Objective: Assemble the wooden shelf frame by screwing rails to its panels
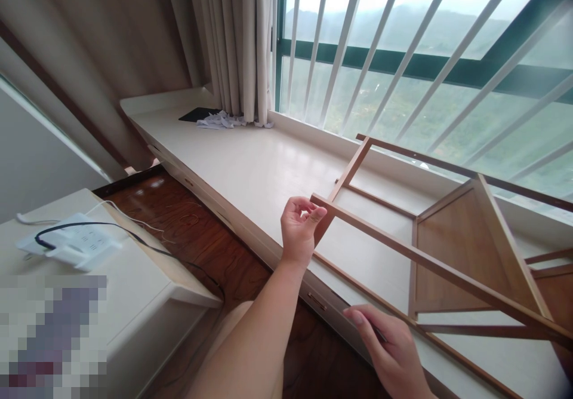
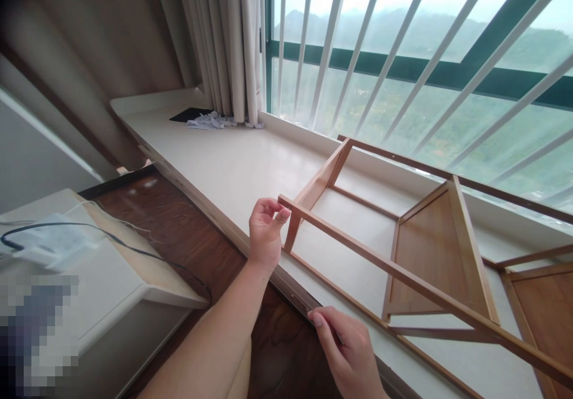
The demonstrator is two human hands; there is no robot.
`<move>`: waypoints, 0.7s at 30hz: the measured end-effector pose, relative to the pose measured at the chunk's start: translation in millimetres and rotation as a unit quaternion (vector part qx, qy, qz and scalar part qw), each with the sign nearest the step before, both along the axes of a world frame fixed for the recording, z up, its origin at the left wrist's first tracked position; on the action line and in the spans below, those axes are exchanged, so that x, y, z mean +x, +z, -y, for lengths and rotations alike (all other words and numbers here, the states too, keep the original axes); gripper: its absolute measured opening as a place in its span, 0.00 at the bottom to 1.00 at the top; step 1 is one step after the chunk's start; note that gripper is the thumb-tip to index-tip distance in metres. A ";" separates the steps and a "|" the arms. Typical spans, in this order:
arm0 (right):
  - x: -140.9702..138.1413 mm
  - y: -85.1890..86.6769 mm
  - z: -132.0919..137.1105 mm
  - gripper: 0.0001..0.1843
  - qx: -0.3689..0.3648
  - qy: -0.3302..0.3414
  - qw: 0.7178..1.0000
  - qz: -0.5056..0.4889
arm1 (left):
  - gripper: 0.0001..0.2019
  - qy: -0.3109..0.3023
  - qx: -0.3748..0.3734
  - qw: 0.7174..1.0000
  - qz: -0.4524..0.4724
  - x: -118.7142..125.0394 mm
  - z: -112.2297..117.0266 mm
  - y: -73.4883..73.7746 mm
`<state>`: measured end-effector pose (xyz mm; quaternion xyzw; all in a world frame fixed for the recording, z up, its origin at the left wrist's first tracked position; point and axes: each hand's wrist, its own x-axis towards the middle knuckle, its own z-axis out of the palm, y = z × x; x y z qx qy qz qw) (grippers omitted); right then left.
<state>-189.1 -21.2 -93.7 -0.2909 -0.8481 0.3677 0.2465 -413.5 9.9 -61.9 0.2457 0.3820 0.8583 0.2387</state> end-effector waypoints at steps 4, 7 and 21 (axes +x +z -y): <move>2.1 0.9 0.8 0.13 -0.002 0.003 1.000 -0.012 | 0.16 -0.058 0.011 0.998 0.024 2.8 -2.0 2.1; 2.6 0.4 2.4 0.12 -0.011 0.003 1.000 -0.016 | 0.18 -0.120 0.007 0.993 0.004 4.9 -2.3 5.8; 21.4 6.6 -16.5 0.13 -0.012 -0.056 0.998 0.013 | 0.17 -0.145 -0.008 0.989 -0.023 14.0 -0.7 8.1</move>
